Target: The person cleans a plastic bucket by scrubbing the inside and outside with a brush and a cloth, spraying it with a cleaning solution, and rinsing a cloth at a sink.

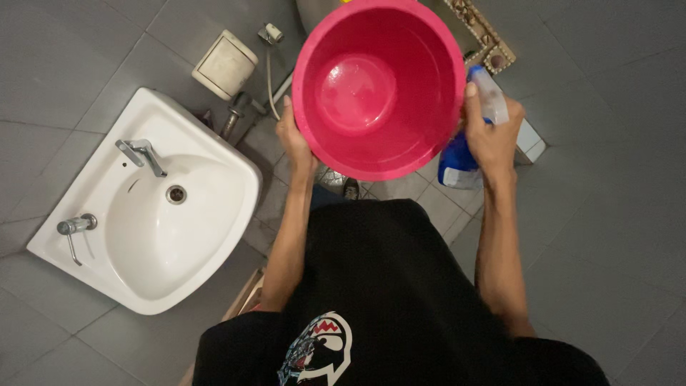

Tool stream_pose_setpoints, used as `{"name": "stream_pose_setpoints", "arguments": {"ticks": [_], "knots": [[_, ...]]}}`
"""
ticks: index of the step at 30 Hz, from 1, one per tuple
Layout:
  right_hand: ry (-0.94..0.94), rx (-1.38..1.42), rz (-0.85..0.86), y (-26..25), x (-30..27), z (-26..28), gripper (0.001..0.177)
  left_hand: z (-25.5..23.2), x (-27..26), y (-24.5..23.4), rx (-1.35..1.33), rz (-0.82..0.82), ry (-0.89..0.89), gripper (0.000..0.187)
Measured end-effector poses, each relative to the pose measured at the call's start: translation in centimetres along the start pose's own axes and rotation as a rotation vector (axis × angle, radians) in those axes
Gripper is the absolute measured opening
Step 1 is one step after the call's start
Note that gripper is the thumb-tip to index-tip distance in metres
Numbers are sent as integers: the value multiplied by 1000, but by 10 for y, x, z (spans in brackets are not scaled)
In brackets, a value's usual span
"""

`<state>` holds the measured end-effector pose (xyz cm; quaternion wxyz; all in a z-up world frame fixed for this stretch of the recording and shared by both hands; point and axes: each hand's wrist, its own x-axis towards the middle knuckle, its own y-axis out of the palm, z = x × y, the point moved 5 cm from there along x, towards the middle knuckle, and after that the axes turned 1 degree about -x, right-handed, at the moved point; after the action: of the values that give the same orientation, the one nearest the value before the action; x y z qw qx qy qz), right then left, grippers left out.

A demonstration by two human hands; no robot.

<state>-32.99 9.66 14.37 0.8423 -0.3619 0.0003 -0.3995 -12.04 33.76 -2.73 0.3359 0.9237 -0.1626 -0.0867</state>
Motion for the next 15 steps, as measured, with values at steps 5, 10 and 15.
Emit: {"name": "stream_pose_setpoints", "arguments": {"ticks": [5, 10, 15], "knots": [[40, 16, 43, 15, 10, 7, 39, 15, 3, -8, -33, -144, -115, 42], [23, 29, 23, 14, 12, 18, 43, 21, 6, -13, 16, -133, -100, 43], [30, 114, 92, 21, 18, 27, 36, 22, 6, -12, 1, -96, -66, 42]]}}
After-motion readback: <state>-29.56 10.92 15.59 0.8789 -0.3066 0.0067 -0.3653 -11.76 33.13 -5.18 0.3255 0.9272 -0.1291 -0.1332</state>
